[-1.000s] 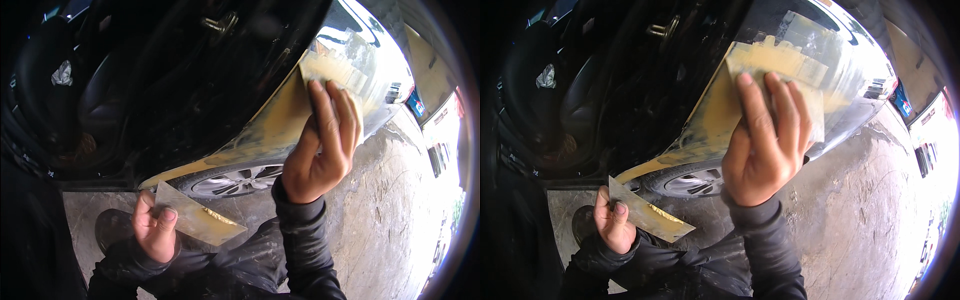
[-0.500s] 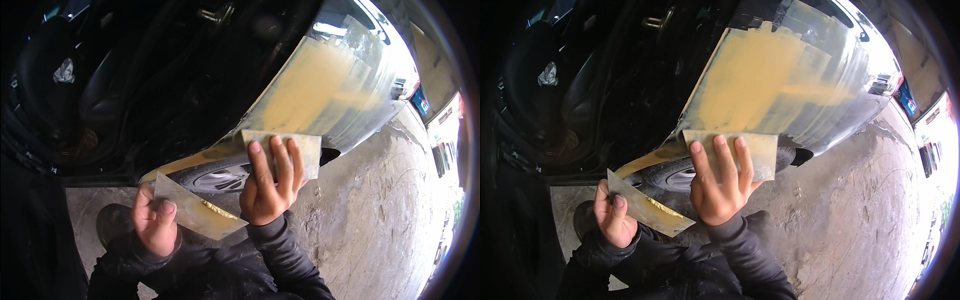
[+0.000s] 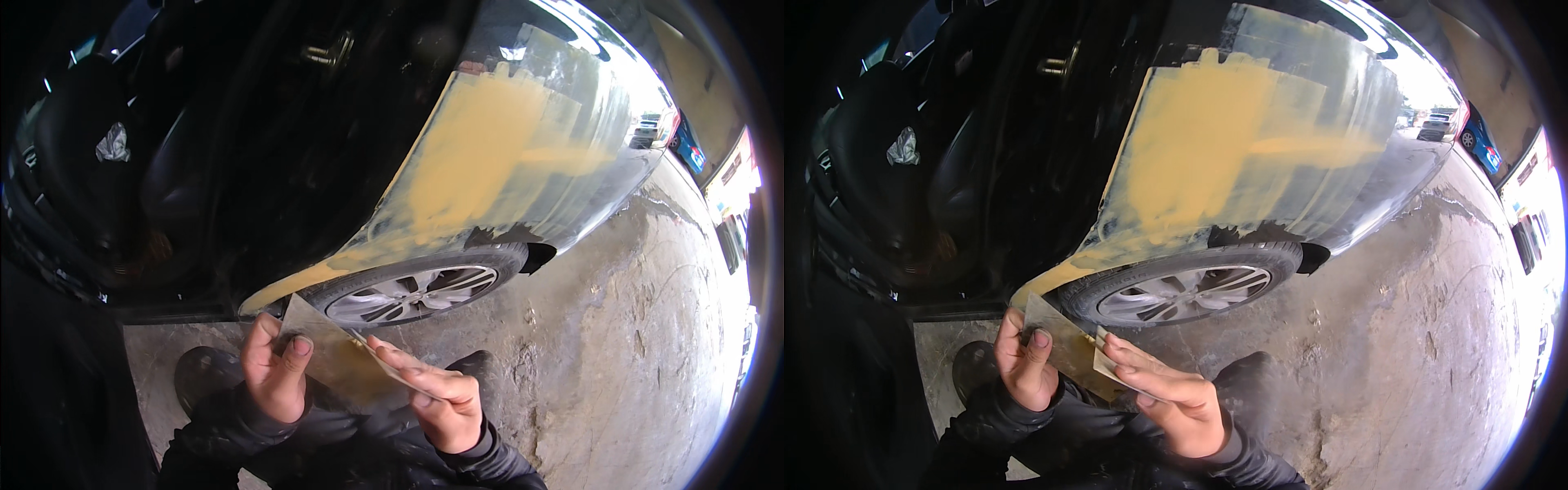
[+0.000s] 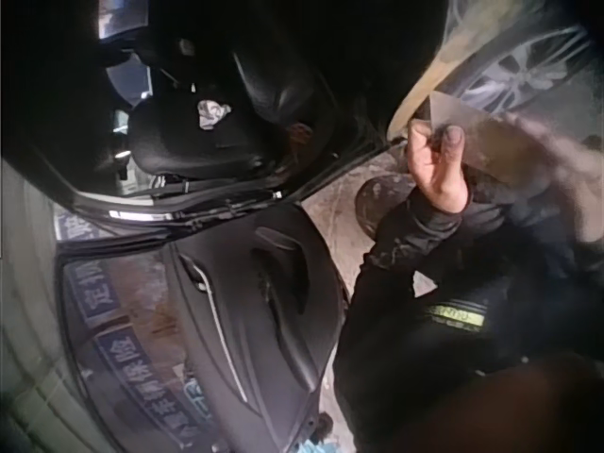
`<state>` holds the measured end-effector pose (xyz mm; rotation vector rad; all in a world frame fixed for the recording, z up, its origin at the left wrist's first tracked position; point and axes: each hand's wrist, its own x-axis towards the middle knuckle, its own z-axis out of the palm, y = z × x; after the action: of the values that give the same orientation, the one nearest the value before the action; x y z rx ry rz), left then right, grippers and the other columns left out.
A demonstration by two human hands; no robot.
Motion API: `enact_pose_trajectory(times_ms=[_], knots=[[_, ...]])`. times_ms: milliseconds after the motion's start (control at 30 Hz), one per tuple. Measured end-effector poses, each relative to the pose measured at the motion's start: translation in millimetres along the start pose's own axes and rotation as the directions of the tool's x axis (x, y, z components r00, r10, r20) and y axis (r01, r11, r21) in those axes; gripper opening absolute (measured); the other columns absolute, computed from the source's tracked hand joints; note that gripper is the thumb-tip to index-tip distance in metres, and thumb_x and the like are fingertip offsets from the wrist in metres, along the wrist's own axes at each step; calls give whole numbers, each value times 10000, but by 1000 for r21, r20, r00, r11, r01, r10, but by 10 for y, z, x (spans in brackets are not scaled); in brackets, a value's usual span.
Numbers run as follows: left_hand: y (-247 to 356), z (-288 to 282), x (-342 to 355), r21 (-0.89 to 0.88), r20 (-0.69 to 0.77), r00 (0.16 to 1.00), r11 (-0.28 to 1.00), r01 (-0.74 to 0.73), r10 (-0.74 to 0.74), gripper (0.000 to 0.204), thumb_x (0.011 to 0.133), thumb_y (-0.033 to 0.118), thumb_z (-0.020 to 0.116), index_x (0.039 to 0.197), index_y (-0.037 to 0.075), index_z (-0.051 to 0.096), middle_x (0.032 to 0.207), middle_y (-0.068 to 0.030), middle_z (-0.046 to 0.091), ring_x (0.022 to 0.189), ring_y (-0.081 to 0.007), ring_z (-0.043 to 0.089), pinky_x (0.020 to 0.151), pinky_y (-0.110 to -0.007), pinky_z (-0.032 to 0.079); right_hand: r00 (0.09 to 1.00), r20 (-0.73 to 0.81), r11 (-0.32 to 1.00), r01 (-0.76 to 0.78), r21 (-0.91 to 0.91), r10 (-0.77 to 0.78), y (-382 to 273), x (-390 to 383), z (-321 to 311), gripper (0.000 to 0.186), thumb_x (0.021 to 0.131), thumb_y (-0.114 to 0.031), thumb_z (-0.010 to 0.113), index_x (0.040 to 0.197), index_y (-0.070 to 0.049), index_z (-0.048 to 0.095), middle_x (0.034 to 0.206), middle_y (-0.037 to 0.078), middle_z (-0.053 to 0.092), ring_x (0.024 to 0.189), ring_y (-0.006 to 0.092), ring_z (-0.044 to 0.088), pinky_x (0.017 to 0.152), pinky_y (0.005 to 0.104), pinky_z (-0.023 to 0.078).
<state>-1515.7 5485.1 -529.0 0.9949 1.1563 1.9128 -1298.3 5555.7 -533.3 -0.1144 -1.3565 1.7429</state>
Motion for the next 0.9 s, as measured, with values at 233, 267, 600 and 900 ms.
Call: enact_pose_trajectory(times_ms=[233,267,600,900], knots=[[81,35,91,-160,-20,1000,987,11,-15,257,1039,178,761,1154,18,596,1083,-28,680,997,-97,602,960,-285,469,983,12,863,-156,-480,185,44,-190,-498,436,1005,34,532,1407,51,702,1545,280,623,1549,431,482,1303,528,301],[84,37,90,-199,-29,997,978,59,-66,247,1033,175,778,1119,29,599,1055,-21,678,978,-92,605,947,-286,474,978,-22,833,-189,-520,208,54,-219,-586,436,998,20,533,1397,54,707,1540,292,624,1541,430,493,1296,526,311],[-274,10,94,-310,342,784,726,614,-517,166,1071,41,686,1230,0,661,1141,-69,754,1017,-123,723,919,-270,570,822,-570,975,117,189,11,-44,-131,-677,379,1150,-94,545,1510,22,567,1459,125,673,1339,221,627,1189,388,440],[-208,301,112,38,408,693,770,637,-594,190,1094,222,714,1114,33,714,961,58,686,872,-20,594,781,-207,457,769,-639,988,111,104,-19,-6,-225,-245,312,1129,-137,610,1397,21,591,1316,126,706,1226,206,649,1127,383,468]])
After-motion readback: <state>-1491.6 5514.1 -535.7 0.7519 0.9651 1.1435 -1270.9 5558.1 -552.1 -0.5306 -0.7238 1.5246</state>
